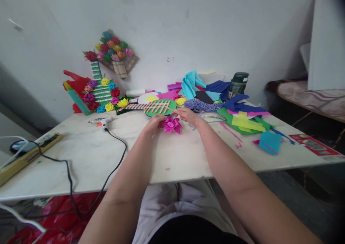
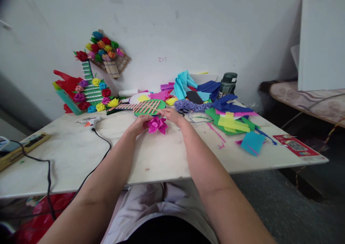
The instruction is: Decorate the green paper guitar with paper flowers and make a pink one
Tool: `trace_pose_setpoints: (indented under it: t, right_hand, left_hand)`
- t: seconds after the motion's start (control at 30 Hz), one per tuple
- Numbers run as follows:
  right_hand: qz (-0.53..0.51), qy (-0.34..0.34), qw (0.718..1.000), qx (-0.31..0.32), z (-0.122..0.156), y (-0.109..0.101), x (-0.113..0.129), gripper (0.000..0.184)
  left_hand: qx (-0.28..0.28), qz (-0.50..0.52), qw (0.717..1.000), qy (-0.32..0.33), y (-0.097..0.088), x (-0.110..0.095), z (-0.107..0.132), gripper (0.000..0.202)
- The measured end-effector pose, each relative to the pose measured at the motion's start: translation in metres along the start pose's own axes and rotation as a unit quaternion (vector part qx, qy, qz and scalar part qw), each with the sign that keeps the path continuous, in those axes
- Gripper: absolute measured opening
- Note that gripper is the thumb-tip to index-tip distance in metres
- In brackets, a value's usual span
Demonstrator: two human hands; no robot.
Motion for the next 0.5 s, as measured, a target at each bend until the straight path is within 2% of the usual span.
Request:
trace_pose_setpoints:
  t: [0.2, 0.33, 0.5]
  right_hand:
    - [0.018, -0.011, 1.000, 0.015, 0.000, -0.001, -0.001, 0.035]
    - [-0.021, 0.027, 0.998, 0.043, 0.003, 0.003, -0.004, 0.040]
    - [-0.015, 0.072, 0.994, 0.084, 0.007, 0.010, -0.004, 0.049]
  left_hand:
    - [0.002, -0.015, 1.000, 0.025, -0.001, -0.005, 0.004, 0.016]
    - [-0.001, -0.020, 1.000, 0.019, -0.001, -0.005, 0.004, 0.013]
    - [-0.002, -0.026, 1.000, 0.010, -0.002, -0.004, 0.004, 0.017]
Point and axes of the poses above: each hand's wrist, its own z-axis away from the middle knuckle, its own y-axis out of the palm, x = y × z, the point moved 6 cm from there along -z, towards the middle knuckle, and after that the axes turned 9 degrees about -z, right-handed, at the moved point
